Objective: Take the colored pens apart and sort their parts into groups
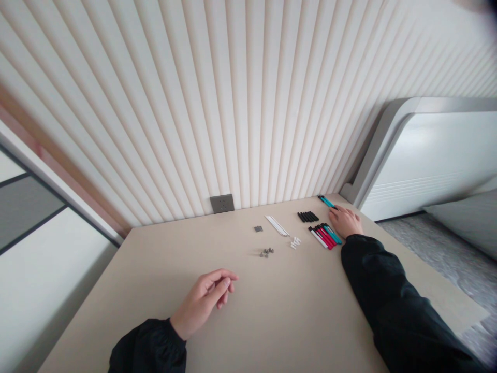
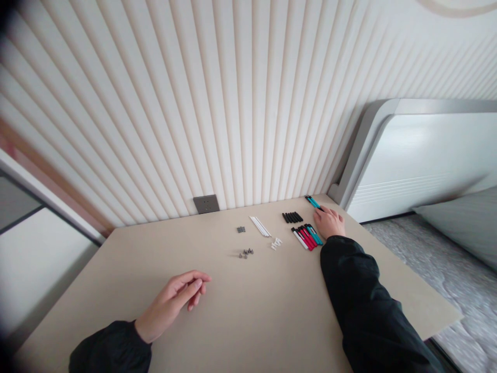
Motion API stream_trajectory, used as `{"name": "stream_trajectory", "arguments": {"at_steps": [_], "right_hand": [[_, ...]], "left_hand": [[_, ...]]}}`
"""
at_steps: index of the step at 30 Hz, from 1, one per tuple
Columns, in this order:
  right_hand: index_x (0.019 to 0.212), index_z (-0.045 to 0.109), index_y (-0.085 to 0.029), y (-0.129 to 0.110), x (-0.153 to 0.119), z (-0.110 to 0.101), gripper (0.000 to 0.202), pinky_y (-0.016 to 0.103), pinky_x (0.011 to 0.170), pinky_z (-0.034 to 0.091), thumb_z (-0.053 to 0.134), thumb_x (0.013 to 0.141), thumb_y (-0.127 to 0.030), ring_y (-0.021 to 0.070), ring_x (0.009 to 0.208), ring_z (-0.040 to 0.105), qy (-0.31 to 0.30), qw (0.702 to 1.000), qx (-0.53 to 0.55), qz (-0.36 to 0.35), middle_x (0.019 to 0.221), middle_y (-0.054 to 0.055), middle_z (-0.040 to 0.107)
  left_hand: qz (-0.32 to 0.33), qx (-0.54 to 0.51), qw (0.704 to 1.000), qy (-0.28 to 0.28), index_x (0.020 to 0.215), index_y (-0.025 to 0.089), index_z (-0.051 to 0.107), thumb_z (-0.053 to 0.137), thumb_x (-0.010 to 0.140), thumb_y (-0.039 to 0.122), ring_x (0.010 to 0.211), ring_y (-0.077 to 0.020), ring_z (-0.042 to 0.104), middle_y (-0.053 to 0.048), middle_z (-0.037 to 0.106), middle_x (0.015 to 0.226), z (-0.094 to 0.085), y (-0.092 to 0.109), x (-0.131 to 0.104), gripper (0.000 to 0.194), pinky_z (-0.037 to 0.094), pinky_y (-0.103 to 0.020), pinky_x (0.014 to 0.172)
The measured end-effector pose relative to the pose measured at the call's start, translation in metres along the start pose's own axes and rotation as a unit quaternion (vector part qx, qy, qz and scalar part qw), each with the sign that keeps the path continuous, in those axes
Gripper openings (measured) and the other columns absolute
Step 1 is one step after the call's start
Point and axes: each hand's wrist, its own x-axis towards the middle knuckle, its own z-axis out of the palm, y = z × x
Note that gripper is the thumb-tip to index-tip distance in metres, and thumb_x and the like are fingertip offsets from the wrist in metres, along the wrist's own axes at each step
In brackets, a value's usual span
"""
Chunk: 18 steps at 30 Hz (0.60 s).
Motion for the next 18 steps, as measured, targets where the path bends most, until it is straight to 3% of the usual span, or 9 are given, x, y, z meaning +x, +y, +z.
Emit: {"name": "stream_trajectory", "arguments": {"at_steps": [13, 18], "right_hand": [[0.124, 0.057, -0.029, -0.0036, -0.0010, -0.0025, 0.042, 0.047, 0.097, 0.033, 0.032, 0.093, -0.043, 0.0286, 0.121, 0.042, -0.006, 1.000, -0.004, -0.003, 0.138, 0.004, 0.048], [0.133, 0.048, -0.025, -0.0023, -0.0003, -0.0007, 0.047, 0.048, 0.099, 0.032, 0.033, 0.092, -0.044, 0.0285, 0.122, 0.042, 0.001, 1.000, 0.009, 0.001, 0.138, 0.006, 0.048]], "left_hand": [[0.006, -0.001, 1.000, 0.005, 0.102, 0.012, 0.064, 0.052, 0.089, 0.044, 0.061, -0.0118, 0.049, -0.004, 0.056, 0.077, 0.0004, -0.0010, 0.0005, 0.036, 0.040, -0.023, 0.052], [0.002, -0.001, 1.000, 0.002, 0.103, 0.013, 0.063, 0.052, 0.089, 0.043, 0.061, -0.0119, 0.049, -0.004, 0.057, 0.078, 0.0001, -0.0002, 0.0002, 0.036, 0.040, -0.023, 0.052]]}}
